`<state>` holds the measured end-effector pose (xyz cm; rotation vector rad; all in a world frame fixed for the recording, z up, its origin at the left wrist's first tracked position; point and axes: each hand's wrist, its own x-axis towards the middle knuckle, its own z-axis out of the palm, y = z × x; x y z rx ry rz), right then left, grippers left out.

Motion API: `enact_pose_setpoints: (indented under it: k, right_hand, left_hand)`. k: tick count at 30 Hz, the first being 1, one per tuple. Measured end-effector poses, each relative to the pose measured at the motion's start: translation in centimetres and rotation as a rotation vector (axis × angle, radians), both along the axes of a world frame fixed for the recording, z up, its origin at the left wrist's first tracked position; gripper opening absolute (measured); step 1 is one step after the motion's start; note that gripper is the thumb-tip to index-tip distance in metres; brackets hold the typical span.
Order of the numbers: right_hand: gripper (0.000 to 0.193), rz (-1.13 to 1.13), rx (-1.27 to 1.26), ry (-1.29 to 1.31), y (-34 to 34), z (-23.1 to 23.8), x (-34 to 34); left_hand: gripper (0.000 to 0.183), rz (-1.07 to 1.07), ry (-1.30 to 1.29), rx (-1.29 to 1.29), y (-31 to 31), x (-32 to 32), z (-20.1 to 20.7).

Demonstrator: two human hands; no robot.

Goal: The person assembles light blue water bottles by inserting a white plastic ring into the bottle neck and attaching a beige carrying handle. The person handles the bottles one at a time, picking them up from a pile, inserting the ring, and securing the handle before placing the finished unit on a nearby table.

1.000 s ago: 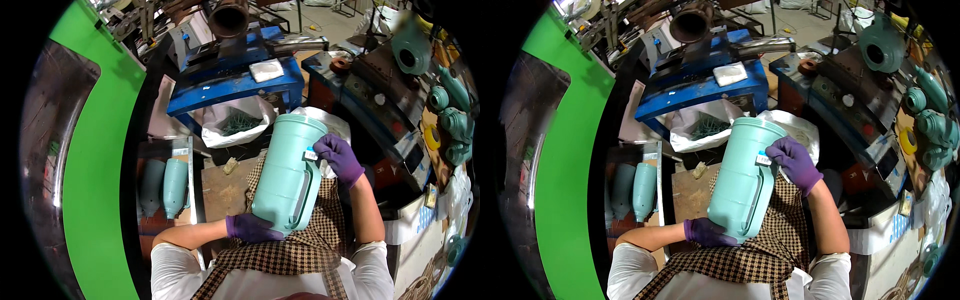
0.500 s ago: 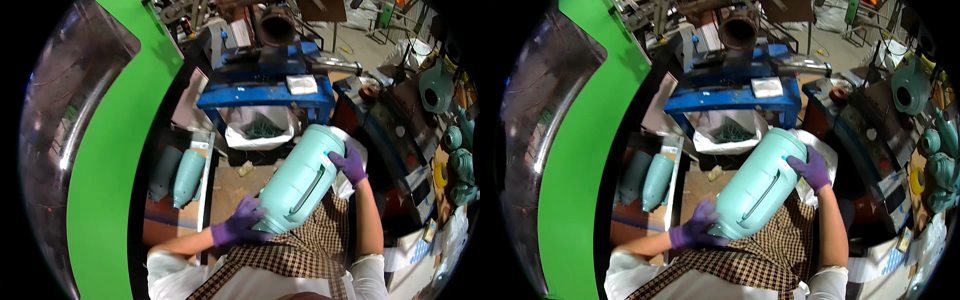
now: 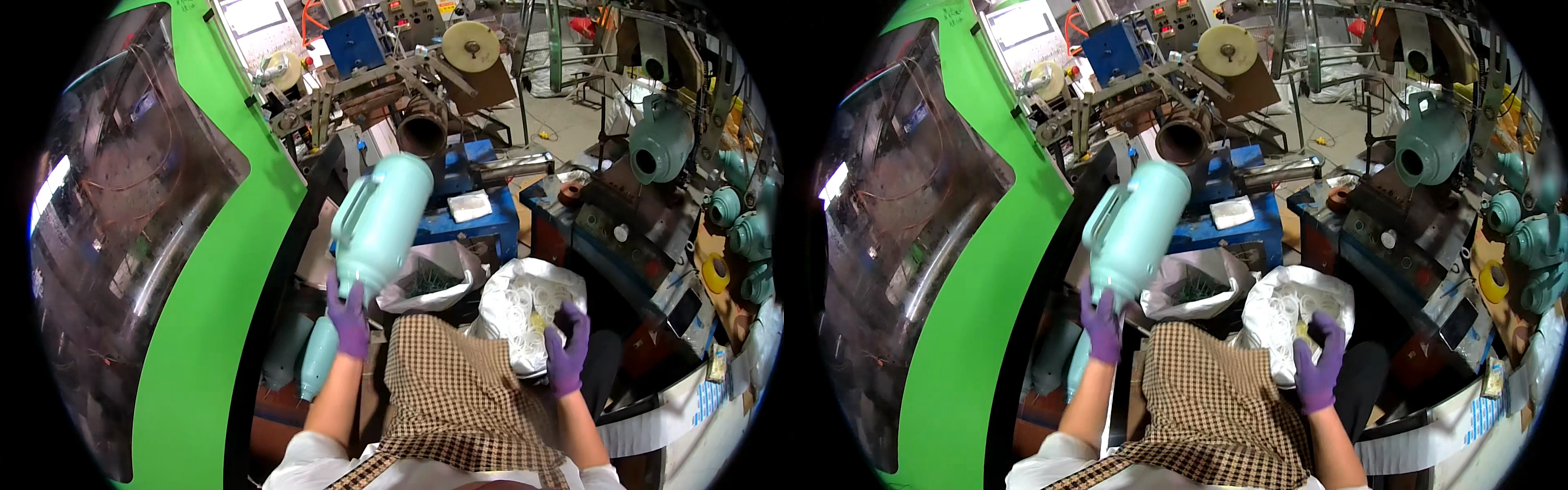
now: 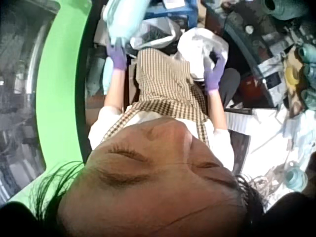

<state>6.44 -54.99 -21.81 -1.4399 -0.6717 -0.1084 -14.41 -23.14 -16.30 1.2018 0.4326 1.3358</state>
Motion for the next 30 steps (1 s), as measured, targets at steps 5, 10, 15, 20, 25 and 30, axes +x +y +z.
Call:
enact_pose_setpoints:
  k: [5, 10, 15, 20, 25, 30]
  right_hand:
    - [0.032, -0.025, -0.04, 0.037, -2.0, -2.5, -0.8]
    - [0.031, 0.072, -0.08, 0.076, -0.6, -2.3, -2.1]
    - [0.034, -0.039, -0.328, -0.351, -2.4, -0.1, 1.4]
    - [0.067, -0.439, -0.578, -0.791, -3.2, 7.3, 13.3]
    - [0.046, -0.976, -1.057, -0.853, -3.3, 13.2, 26.8]
    - [0.014, -0.852, -0.93, -1.092, -3.4, 15.2, 30.0]
  left_hand:
    - [0.081, 0.431, 0.668, 1.074, 6.5, 13.9, 6.9]
    - [0.067, 0.577, 1.228, 1.27, 12.9, 25.5, 12.1]
    - [0.058, 0.435, 1.696, 1.689, 15.1, 28.6, 14.5]
    - [0.082, 0.327, 1.781, 1.76, 14.0, 26.0, 15.9]
    - [0.097, 0.318, 1.015, 1.752, 6.6, 23.3, 11.4]
    - [0.074, -0.135, 0.57, 1.712, -6.5, 16.8, 2.8]
